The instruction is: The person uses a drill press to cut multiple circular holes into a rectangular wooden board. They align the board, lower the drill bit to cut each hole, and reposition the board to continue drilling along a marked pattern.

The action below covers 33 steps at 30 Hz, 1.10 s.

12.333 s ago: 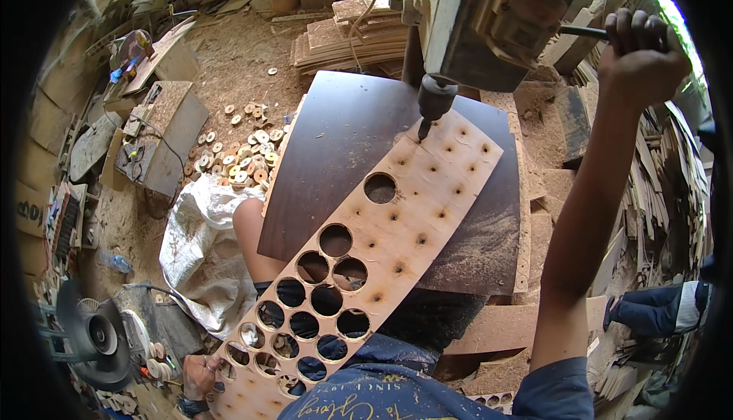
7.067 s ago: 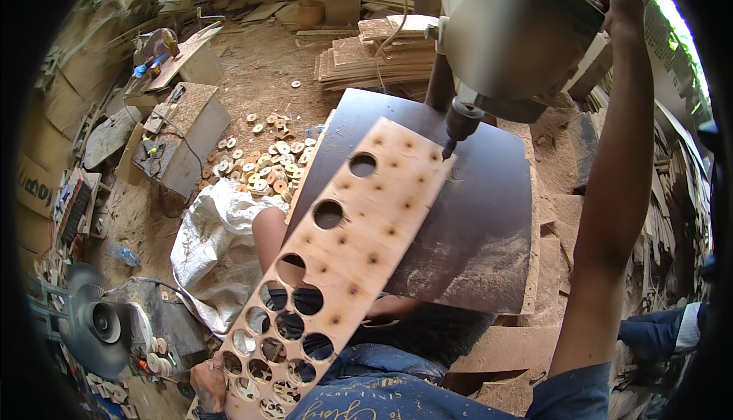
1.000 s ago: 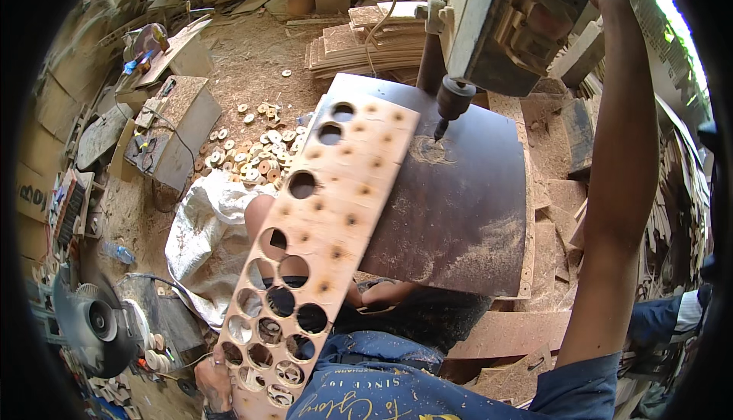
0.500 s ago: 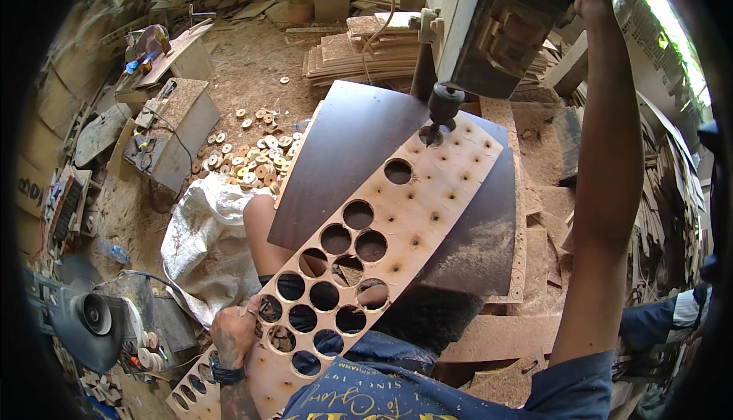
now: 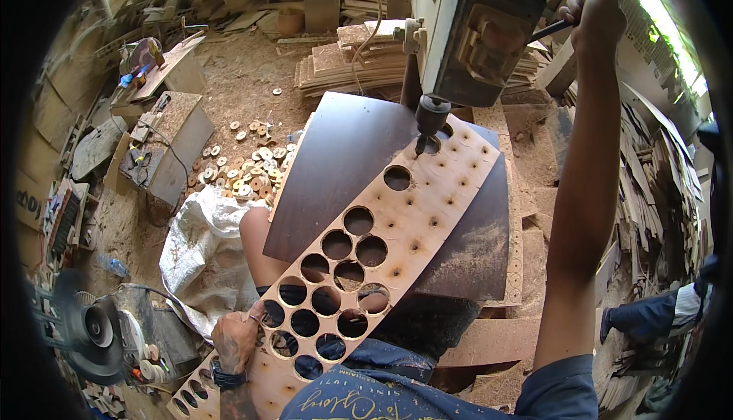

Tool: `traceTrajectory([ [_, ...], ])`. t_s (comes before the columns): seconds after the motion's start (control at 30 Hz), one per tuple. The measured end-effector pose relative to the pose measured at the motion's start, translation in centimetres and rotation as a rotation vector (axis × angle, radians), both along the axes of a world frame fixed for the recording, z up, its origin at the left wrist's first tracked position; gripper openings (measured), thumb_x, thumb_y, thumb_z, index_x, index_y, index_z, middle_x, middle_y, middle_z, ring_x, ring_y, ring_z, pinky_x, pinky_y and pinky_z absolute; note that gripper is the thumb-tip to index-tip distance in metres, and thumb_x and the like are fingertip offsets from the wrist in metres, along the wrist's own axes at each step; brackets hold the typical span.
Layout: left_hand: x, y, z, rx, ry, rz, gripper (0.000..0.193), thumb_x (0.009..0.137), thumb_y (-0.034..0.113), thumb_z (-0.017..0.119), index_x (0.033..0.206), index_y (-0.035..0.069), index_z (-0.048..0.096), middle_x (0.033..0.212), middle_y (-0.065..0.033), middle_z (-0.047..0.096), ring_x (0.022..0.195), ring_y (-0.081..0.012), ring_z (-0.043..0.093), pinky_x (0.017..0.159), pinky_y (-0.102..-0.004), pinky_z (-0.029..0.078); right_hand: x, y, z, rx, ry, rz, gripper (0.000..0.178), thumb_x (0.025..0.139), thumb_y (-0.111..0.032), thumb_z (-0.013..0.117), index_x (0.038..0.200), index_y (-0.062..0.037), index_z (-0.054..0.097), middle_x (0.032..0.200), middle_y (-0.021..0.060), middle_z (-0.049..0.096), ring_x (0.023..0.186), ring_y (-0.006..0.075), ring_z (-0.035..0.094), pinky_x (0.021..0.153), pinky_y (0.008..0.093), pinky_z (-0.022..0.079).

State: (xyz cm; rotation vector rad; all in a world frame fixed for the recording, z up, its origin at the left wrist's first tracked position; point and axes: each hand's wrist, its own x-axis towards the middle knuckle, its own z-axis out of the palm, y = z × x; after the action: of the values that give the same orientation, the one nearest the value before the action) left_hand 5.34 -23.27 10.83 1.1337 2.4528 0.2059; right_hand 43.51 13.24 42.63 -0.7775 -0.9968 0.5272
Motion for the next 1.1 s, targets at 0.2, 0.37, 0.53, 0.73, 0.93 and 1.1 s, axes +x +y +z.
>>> traceTrajectory([
  [0.2,-0.5,-0.5,-1.8,0.063,0.081,-0.062,0.078,0.086,0.067,0.046,0.059,-0.005,0.062,0.055,-0.0235,0.055,0.055,-0.0374,0.058,0.058,-0.0474,0.043,-0.3,-4.5,-4.3,0.211,0.095,0.029,0.034,0.088,-0.018,0.045,0.059,-0.0134,0.027,0.05,0.0,0.022,0.042,0.0137,0.021,0.045,0.0319,0.026],
  [0.37,-0.6,-0.8,-2.2,0.031,0.096,-0.065,0.078,0.086,0.067,0.046,0.06,-0.004,0.064,0.054,-0.0212,0.058,0.057,-0.0373,0.06,0.059,-0.0469,0.045,0.7,-7.6,-10.1,0.364,0.13,0.165,0.038,0.089,-0.018,0.041,0.056,-0.0137,0.022,0.048,0.0003,0.02,0.044,0.0133,0.018,0.049,0.0321,0.029],
  [0.53,-0.4,-0.9,-1.9,-0.013,0.052,-0.059,0.077,0.085,0.067,0.048,0.067,-0.005,0.066,0.062,-0.0262,0.059,0.065,-0.0428,0.06,0.063,-0.0495,0.045,1.1,-9.0,-15.1,0.488,0.09,0.244,0.037,0.088,-0.017,0.035,0.055,-0.0127,0.02,0.049,0.0018,0.02,0.048,0.0142,0.018,0.057,0.0334,0.032],
  [0.73,-0.6,-1.7,-2.7,0.053,0.165,-0.111,0.073,0.087,0.063,0.045,0.063,-0.003,0.066,0.055,-0.0213,0.058,0.057,-0.0379,0.06,0.059,-0.0474,0.046,0.9,-9.3,-17.2,0.526,0.105,0.235,0.036,0.087,-0.016,0.034,0.054,-0.0118,0.019,0.05,0.0018,0.019,0.051,0.014,0.017,0.06,0.0346,0.032],
  [0.93,-1.0,-2.6,-4.0,0.092,0.22,-0.228,0.056,0.087,0.049,0.049,0.064,0.002,0.065,0.056,-0.0177,0.058,0.056,-0.0349,0.06,0.056,-0.0455,0.046,1.0,-9.3,-18.3,0.559,0.051,0.248,0.038,0.088,-0.016,0.034,0.054,-0.0123,0.019,0.05,0.0013,0.019,0.052,0.0142,0.019,0.064,0.0355,0.034],
  [1.1,-1.9,-3.4,-5.1,0.146,0.337,-0.485,0.042,0.088,0.037,0.052,0.064,0.005,0.065,0.058,-0.0146,0.058,0.055,-0.0324,0.059,0.053,-0.0439,0.047,1.1,-9.1,-19.3,0.591,0.04,0.257,0.039,0.09,-0.017,0.034,0.053,-0.0126,0.02,0.05,0.0012,0.019,0.052,0.0145,0.021,0.068,0.0363,0.036],
])
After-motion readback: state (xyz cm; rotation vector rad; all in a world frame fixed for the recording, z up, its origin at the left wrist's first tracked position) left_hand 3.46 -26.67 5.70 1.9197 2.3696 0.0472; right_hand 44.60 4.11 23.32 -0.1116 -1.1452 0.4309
